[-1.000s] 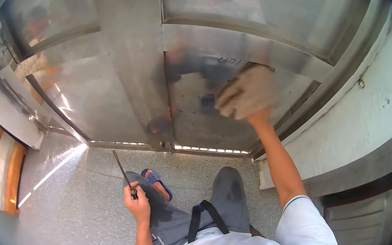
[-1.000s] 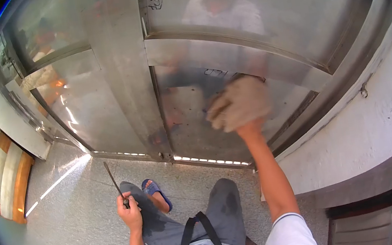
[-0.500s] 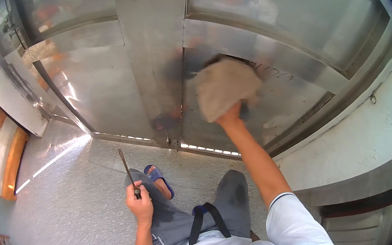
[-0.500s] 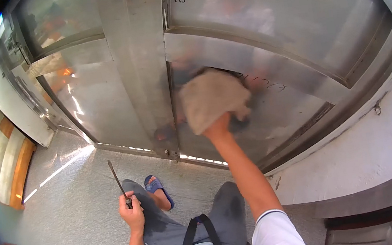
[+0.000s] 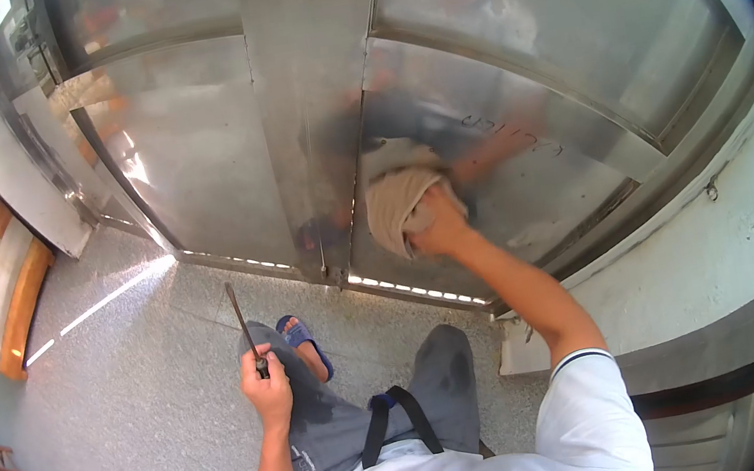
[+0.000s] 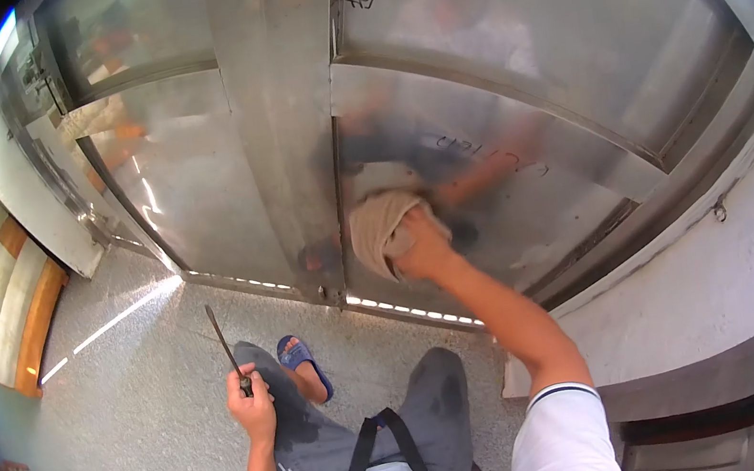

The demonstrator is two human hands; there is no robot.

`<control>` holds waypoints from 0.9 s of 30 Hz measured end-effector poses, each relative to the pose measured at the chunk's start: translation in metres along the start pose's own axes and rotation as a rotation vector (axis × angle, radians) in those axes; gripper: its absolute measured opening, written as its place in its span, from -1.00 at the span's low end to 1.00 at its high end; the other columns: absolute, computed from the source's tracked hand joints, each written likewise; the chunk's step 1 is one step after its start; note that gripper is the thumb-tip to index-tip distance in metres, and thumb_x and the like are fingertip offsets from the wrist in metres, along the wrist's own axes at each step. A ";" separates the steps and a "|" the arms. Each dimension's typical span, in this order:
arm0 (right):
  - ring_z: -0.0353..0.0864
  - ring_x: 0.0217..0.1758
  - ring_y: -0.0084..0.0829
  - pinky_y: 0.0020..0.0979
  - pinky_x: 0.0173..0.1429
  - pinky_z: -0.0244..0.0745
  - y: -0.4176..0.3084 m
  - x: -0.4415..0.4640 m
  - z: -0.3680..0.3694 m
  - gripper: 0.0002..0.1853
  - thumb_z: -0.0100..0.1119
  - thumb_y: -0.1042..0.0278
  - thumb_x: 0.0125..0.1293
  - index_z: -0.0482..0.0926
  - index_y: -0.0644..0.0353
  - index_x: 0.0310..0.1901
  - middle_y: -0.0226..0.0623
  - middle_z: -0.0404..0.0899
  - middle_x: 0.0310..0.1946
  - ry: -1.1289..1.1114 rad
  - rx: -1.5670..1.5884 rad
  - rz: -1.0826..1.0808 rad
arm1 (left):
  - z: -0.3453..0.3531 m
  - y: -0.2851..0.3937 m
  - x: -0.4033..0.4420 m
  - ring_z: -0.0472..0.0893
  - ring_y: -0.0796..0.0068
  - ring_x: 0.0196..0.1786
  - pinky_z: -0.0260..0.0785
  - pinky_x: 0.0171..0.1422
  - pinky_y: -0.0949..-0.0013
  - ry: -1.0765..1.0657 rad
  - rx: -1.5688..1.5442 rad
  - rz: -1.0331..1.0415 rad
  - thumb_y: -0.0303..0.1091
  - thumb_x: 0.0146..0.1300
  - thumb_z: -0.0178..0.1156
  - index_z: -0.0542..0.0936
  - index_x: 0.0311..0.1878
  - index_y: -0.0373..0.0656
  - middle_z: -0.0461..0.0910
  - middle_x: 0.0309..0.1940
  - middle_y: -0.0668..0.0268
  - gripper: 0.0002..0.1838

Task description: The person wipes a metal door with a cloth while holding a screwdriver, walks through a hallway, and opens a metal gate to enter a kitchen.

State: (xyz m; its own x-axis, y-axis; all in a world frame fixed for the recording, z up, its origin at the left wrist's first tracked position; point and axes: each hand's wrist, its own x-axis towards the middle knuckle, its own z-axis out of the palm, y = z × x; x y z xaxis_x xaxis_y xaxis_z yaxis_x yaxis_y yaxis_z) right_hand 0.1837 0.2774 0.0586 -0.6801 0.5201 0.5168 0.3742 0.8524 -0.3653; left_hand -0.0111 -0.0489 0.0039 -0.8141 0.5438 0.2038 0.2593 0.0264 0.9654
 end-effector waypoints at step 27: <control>0.31 0.25 -0.12 -0.12 0.35 0.10 -0.053 0.017 0.058 -0.61 0.21 0.19 0.08 0.56 0.06 -0.01 -0.19 0.45 0.10 0.320 0.058 -0.127 | 0.005 -0.010 0.002 0.44 0.61 -0.54 0.28 -0.43 0.50 0.036 0.036 0.005 -0.56 0.11 0.12 0.52 -0.26 -0.27 0.49 -0.57 0.31 -0.89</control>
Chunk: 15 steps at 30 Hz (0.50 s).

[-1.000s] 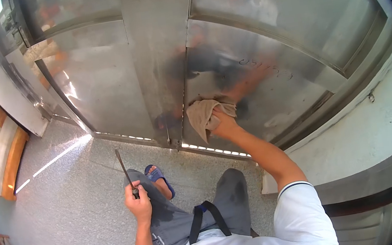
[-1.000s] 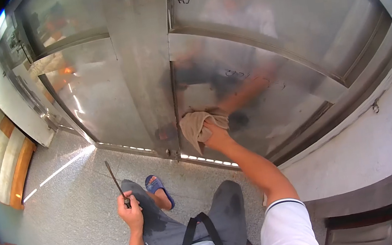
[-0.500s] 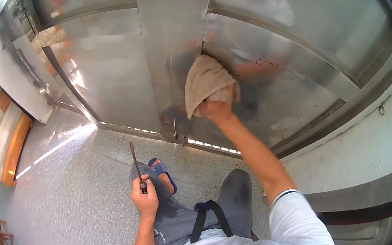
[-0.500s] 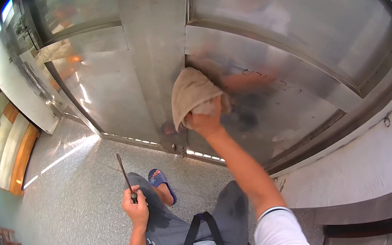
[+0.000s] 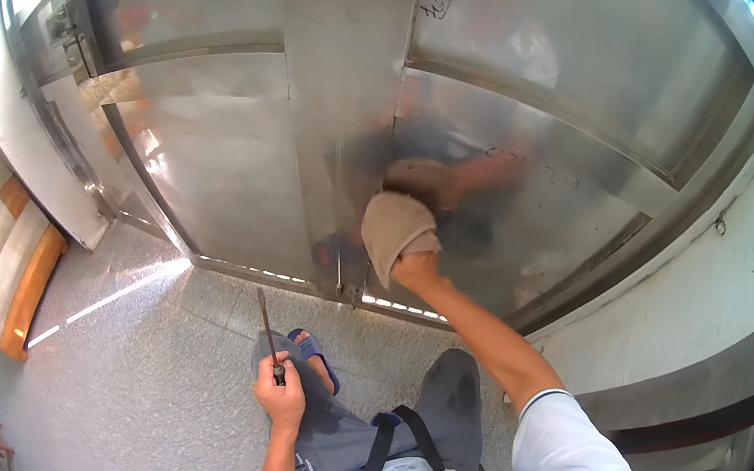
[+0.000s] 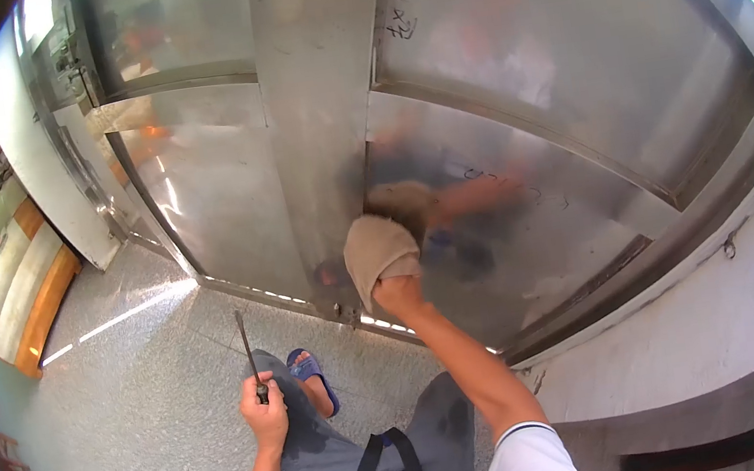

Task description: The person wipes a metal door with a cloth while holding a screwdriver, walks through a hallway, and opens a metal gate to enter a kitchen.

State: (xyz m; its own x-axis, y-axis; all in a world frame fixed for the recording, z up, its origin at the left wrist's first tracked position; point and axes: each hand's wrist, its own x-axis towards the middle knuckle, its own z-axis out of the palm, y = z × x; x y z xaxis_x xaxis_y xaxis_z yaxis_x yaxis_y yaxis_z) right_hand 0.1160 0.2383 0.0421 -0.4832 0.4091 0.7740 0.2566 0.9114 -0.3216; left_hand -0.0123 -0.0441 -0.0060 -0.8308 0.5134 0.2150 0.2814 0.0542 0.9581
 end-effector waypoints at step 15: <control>0.36 0.21 -0.14 -0.19 0.32 0.19 0.006 0.072 0.011 -0.44 0.11 0.25 -0.05 0.45 0.17 0.09 -0.11 0.43 0.11 -0.295 -0.262 -0.341 | -0.005 -0.006 -0.004 0.40 0.67 -0.58 0.24 -0.49 0.52 0.011 0.042 -0.032 -0.55 0.17 0.09 0.51 -0.24 -0.26 0.44 -0.62 0.40 -0.90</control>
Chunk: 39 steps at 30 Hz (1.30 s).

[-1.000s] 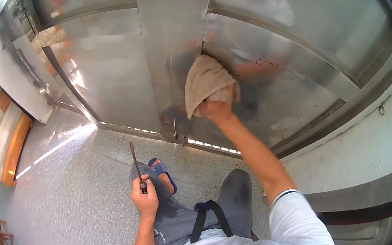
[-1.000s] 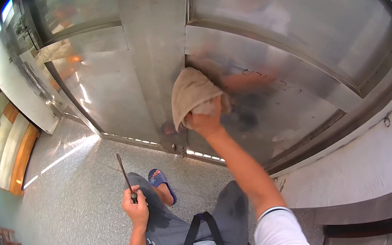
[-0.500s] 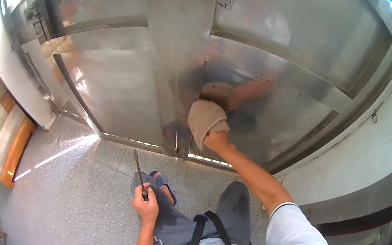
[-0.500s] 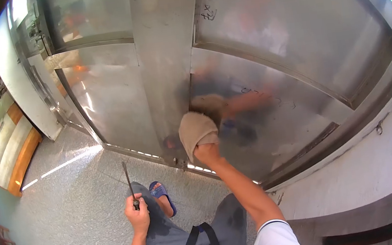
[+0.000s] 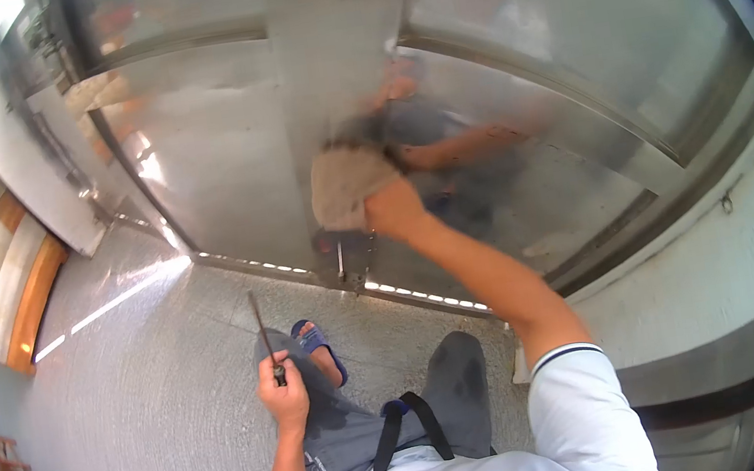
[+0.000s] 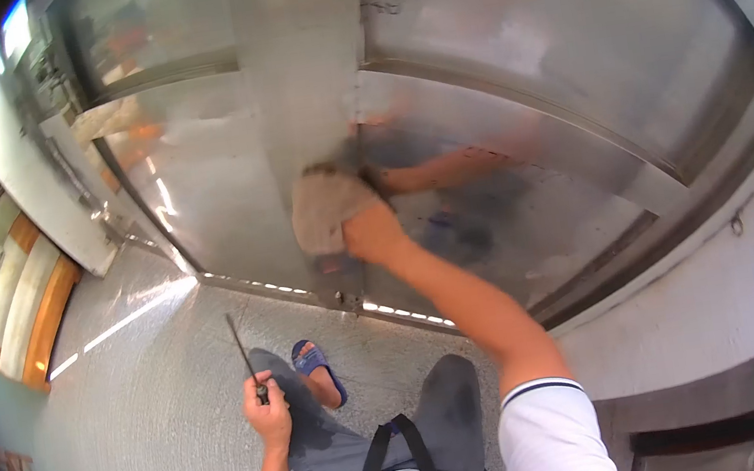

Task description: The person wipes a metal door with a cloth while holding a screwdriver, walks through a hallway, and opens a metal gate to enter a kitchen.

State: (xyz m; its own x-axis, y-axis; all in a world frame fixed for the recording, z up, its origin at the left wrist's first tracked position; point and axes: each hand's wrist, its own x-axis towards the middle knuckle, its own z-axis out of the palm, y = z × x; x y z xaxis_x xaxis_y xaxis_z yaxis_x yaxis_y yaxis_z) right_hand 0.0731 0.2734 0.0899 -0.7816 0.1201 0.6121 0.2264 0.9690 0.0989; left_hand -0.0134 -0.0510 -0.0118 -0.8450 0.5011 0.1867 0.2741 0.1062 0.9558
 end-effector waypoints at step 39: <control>0.15 0.36 -0.12 -0.08 0.40 -0.01 0.041 -0.197 -0.070 -0.33 0.10 -0.03 0.15 0.24 0.02 0.28 -0.20 0.24 0.27 0.343 -0.269 0.644 | 0.005 0.020 0.010 0.33 0.72 -0.61 0.16 -0.61 0.64 -0.109 0.094 0.080 -0.46 0.29 -0.01 0.45 -0.19 -0.24 0.37 -0.59 0.41 -0.90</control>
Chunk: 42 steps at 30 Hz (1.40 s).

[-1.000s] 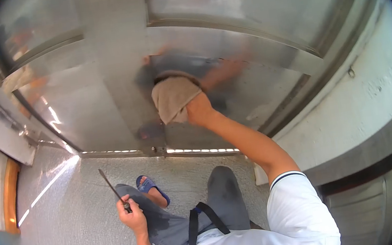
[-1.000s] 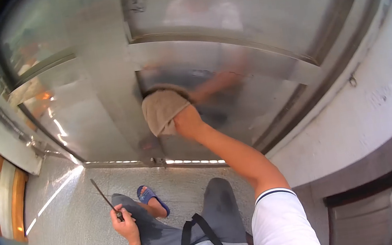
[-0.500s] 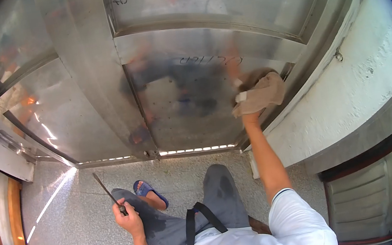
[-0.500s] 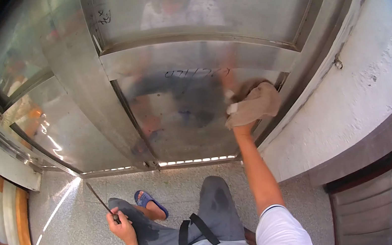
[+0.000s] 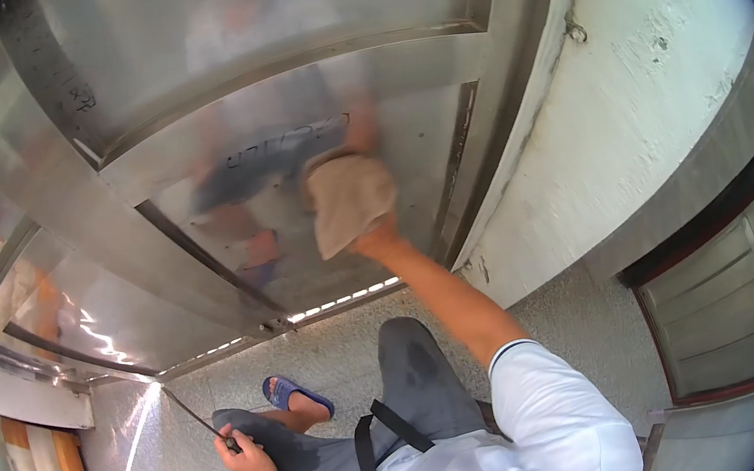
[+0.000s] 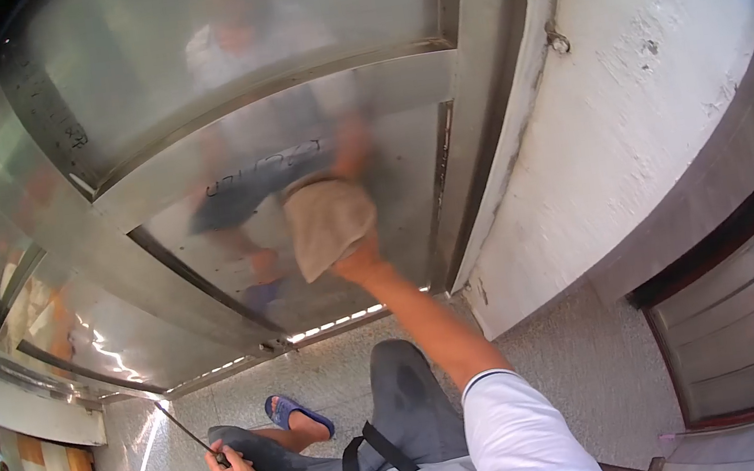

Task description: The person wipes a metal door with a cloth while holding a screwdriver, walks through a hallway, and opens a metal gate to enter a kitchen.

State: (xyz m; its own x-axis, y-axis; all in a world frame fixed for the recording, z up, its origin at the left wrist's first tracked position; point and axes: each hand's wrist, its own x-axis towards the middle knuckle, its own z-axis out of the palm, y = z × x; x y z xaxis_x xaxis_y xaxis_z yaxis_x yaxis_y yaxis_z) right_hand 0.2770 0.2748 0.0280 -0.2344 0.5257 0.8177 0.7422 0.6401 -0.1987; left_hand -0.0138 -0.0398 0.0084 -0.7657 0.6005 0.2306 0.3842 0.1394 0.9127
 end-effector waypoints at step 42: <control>0.15 0.35 -0.12 -0.13 0.40 -0.01 0.062 -0.119 0.012 -0.44 0.03 0.10 0.25 0.28 0.14 0.25 -0.10 0.26 0.24 -0.047 -0.071 0.419 | 0.001 0.010 -0.003 0.35 0.70 -0.62 0.18 -0.56 0.57 0.000 0.140 0.030 -0.50 0.24 0.03 0.48 -0.22 -0.25 0.39 -0.61 0.42 -0.92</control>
State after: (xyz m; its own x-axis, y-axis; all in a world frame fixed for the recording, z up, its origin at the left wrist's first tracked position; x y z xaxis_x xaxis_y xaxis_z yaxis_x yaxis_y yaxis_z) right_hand 0.3433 0.2588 -0.0884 0.0696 0.7579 0.6486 0.8204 0.3265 -0.4695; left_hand -0.0070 -0.0390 0.0167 -0.7525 0.6063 0.2572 0.4753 0.2297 0.8493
